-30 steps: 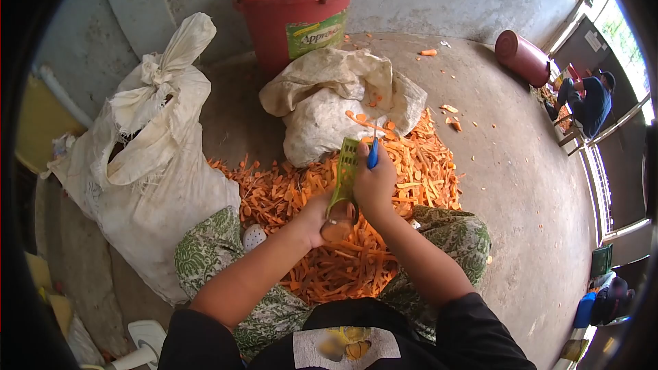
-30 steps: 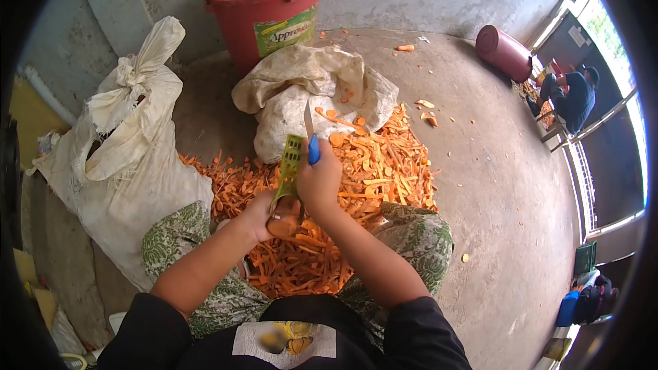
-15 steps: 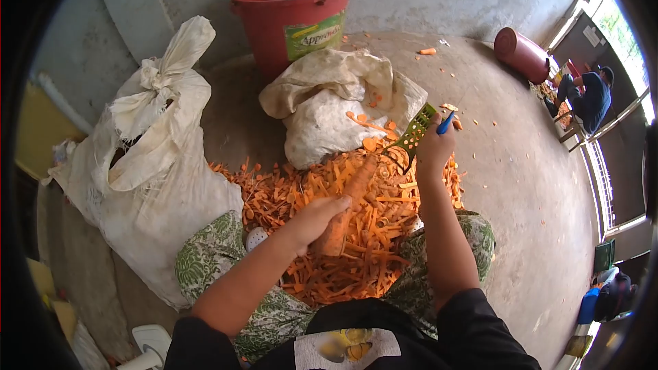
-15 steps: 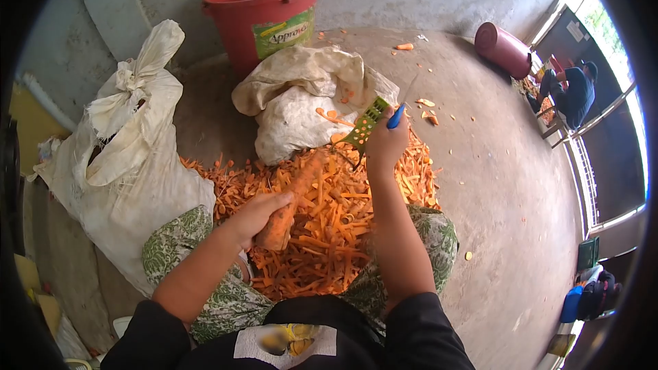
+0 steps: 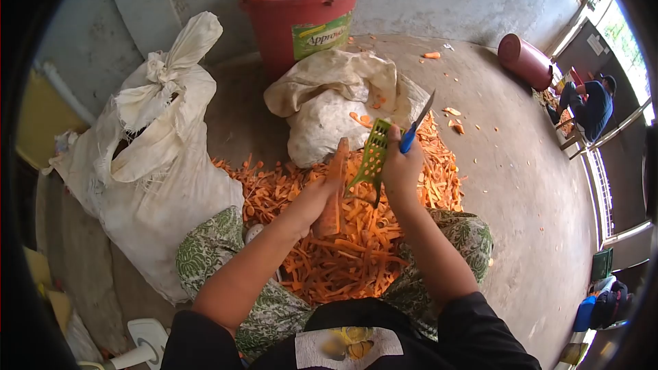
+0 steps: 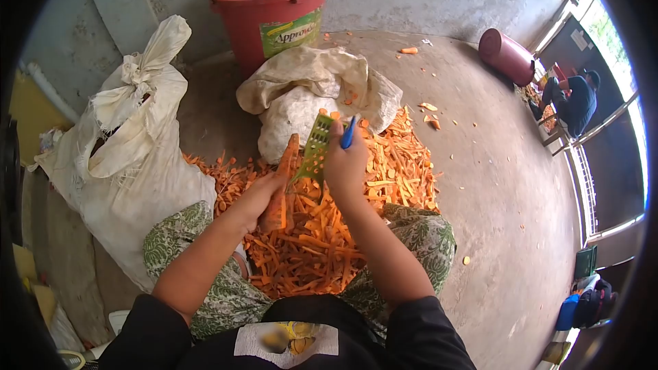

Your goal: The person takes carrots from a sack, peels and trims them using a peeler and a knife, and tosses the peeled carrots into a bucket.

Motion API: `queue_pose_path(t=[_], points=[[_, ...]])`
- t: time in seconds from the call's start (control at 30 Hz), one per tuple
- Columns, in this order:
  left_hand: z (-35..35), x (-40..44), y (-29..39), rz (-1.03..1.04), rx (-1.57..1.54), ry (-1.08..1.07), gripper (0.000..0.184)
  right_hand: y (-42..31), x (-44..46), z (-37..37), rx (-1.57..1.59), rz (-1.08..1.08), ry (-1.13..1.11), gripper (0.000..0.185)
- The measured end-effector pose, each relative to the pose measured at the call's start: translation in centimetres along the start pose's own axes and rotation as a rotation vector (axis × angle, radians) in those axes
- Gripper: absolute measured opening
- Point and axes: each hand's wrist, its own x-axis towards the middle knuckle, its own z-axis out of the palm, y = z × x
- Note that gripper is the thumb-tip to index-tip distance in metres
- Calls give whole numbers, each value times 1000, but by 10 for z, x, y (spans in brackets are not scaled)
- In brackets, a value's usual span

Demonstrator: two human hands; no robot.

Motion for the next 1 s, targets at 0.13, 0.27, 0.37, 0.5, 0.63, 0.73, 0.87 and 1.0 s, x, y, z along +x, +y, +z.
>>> queue_pose_path(t=[0.13,0.27,0.37,0.5,0.63,0.73,0.87,1.0], points=[[-4,11,-6,-228,-289,32,31,-1,-18,9,106,145,-124,35],[2,7,-5,-214,-454,-115,29,2,-32,18,149,155,-172,33],[6,4,-2,-195,-452,-120,29,5,-35,21,132,87,-176,28],[2,11,-15,-243,-494,-139,29,7,-34,21,89,27,-163,29],[3,10,-16,-267,-577,-163,28,2,-36,19,81,62,-163,31],[-2,12,-20,-269,-603,-205,29,0,-37,20,71,50,-157,31],[-1,13,-26,-238,-596,-211,28,0,-36,20,-50,-9,-79,29],[5,10,-17,-227,-547,-185,28,9,-32,22,-143,9,-96,26]])
